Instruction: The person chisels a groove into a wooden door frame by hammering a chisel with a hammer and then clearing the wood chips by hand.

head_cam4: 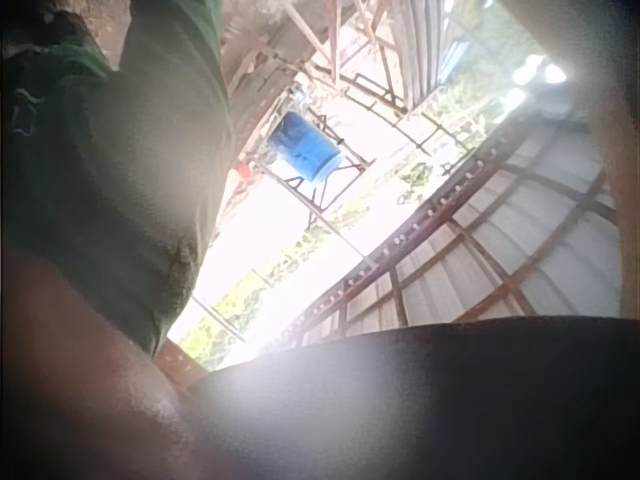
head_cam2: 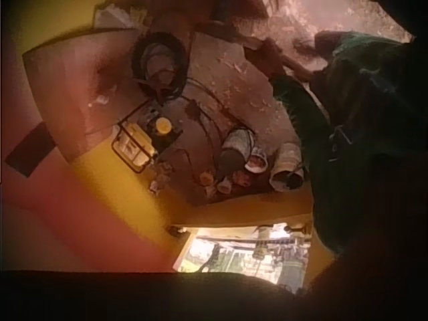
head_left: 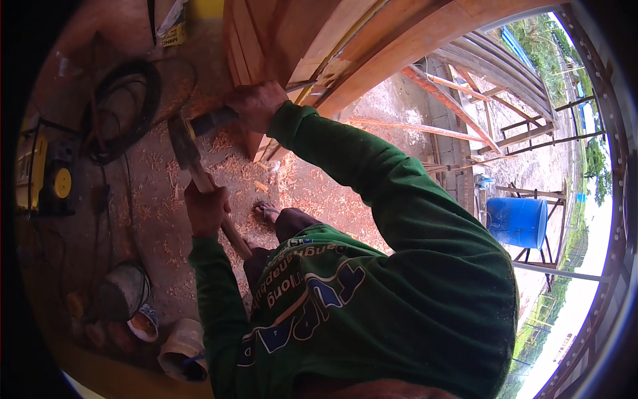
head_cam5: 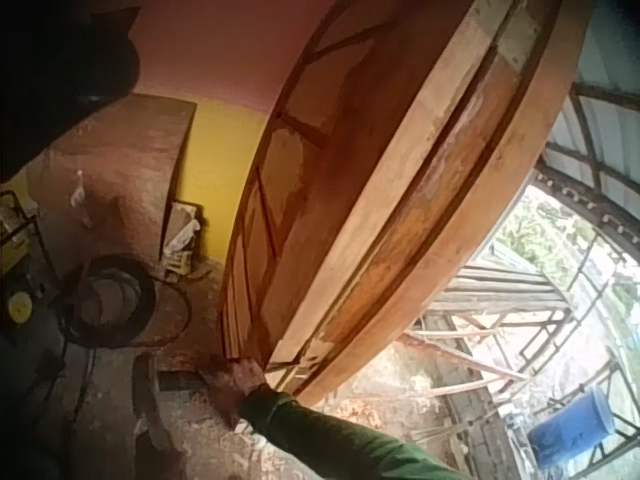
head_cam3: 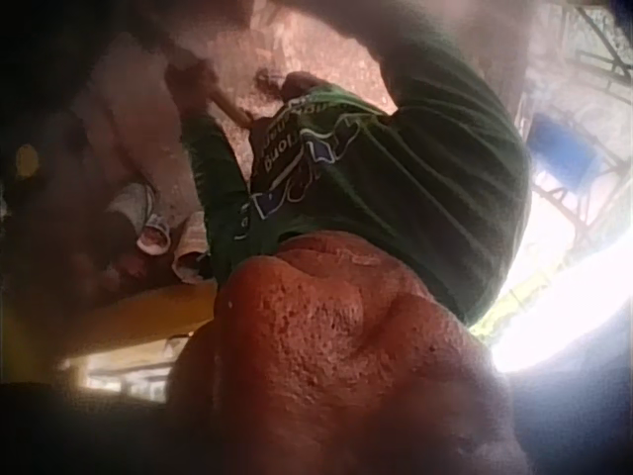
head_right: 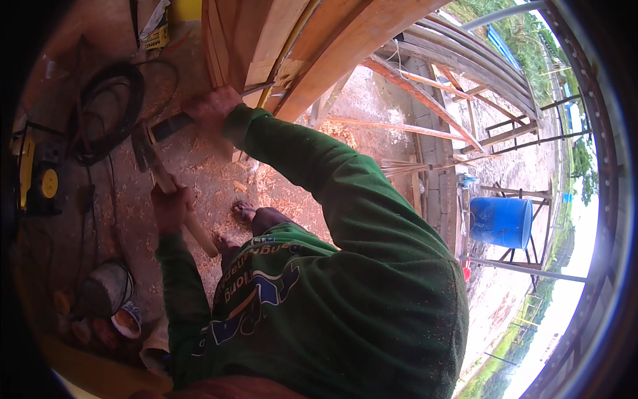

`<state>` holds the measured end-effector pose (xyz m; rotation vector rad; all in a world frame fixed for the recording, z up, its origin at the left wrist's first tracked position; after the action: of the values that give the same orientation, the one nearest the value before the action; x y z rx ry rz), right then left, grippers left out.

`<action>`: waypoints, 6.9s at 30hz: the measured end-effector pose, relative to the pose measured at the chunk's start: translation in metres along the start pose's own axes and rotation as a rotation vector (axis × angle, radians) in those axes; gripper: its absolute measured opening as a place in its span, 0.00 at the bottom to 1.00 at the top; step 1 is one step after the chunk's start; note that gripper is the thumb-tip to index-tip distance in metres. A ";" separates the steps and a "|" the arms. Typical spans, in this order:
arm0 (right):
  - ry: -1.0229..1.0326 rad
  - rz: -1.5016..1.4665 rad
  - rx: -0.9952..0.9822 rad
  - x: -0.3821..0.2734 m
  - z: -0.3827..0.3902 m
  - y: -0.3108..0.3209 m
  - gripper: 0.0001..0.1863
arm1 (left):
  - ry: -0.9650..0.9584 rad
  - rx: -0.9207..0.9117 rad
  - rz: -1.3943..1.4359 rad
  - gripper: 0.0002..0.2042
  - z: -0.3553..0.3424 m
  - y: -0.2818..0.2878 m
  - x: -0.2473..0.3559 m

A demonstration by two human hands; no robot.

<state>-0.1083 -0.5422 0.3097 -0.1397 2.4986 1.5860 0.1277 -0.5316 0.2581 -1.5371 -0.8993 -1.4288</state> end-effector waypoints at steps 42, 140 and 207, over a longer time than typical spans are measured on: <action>0.134 -0.043 -0.002 0.009 0.016 0.010 0.07 | 0.070 0.043 0.123 0.08 0.021 0.001 -0.008; 0.055 0.135 -0.074 0.019 0.015 0.045 0.05 | -0.142 -0.175 0.001 0.09 0.008 -0.018 -0.013; 0.013 0.132 -0.034 0.017 0.016 0.019 0.06 | 0.052 0.084 0.286 0.09 0.009 -0.026 -0.008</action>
<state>-0.1268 -0.5197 0.3166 0.0109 2.5387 1.6827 0.1072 -0.5124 0.2532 -1.4916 -0.6683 -1.2048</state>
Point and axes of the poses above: each hand's wrist, its own z-axis away from the middle knuckle, its own y-axis out of the back of the hand, x = y × z, the point moved 1 cm from there along -z, towards the middle knuckle, and after that the axes turned 13 degrees about -y, right-handed, at the moved point
